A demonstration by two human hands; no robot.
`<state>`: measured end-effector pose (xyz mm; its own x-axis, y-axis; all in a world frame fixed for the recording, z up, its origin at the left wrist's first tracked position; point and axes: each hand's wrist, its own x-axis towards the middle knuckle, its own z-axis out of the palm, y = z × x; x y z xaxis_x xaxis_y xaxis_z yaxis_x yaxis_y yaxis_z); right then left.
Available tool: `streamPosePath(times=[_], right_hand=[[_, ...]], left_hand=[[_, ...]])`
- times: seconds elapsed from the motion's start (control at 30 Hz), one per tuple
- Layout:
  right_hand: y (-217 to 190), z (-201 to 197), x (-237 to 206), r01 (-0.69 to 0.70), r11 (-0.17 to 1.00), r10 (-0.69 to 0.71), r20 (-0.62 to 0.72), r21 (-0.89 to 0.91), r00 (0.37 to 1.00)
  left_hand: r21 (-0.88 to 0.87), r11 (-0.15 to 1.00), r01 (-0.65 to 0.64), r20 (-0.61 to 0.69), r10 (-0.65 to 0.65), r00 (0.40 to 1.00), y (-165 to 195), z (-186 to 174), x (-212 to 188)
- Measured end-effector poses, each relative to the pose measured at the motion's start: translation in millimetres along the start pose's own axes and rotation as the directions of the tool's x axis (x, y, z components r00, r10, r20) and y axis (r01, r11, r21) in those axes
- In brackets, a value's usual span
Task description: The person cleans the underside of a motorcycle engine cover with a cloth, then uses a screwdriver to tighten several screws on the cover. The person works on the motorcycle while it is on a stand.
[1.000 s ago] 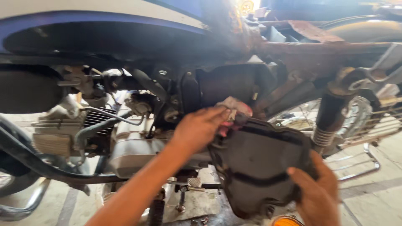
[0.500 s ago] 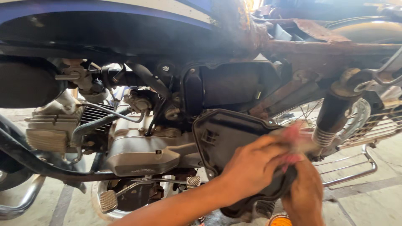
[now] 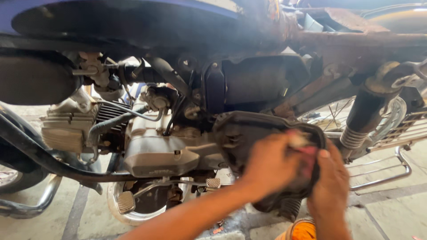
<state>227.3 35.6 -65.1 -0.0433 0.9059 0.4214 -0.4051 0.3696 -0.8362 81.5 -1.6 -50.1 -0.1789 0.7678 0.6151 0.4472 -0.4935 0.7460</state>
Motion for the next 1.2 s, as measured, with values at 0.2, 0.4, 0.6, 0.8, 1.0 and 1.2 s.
streamPosePath(times=[0.2,0.4,0.6,0.8,1.0,1.2], right_hand=[[3.6,-1.8,-0.6,0.007,0.997,-0.024,-0.231,-0.075,0.973],[-4.7,-3.7,6.0,0.275,0.910,-0.340,-0.179,-0.311,0.923],[-15.2,-1.0,3.1,0.316,0.822,-0.405,-0.095,-0.475,0.909],[-24.7,8.4,-1.3,0.245,0.773,-0.395,-0.143,-0.585,0.907],[-25.6,5.2,-8.3,0.340,0.854,-0.422,-0.143,-0.394,0.895],[-16.7,2.8,-2.5,0.309,0.713,-0.491,-0.135,-0.630,0.860]], left_hand=[[0.058,0.942,-0.330,0.284,0.301,0.911,-16.7,10.5,-21.5],[0.363,0.754,-0.547,0.591,0.267,0.761,-5.5,-49.1,-46.8],[0.583,0.705,-0.405,0.244,0.324,0.914,-9.2,-92.5,0.1],[0.626,0.624,-0.467,0.311,0.349,0.884,-62.7,-91.5,29.9],[0.716,0.598,-0.359,0.226,0.288,0.931,-76.2,-63.6,15.4],[0.568,0.821,0.055,0.184,-0.192,0.964,-31.3,-96.0,22.4]])
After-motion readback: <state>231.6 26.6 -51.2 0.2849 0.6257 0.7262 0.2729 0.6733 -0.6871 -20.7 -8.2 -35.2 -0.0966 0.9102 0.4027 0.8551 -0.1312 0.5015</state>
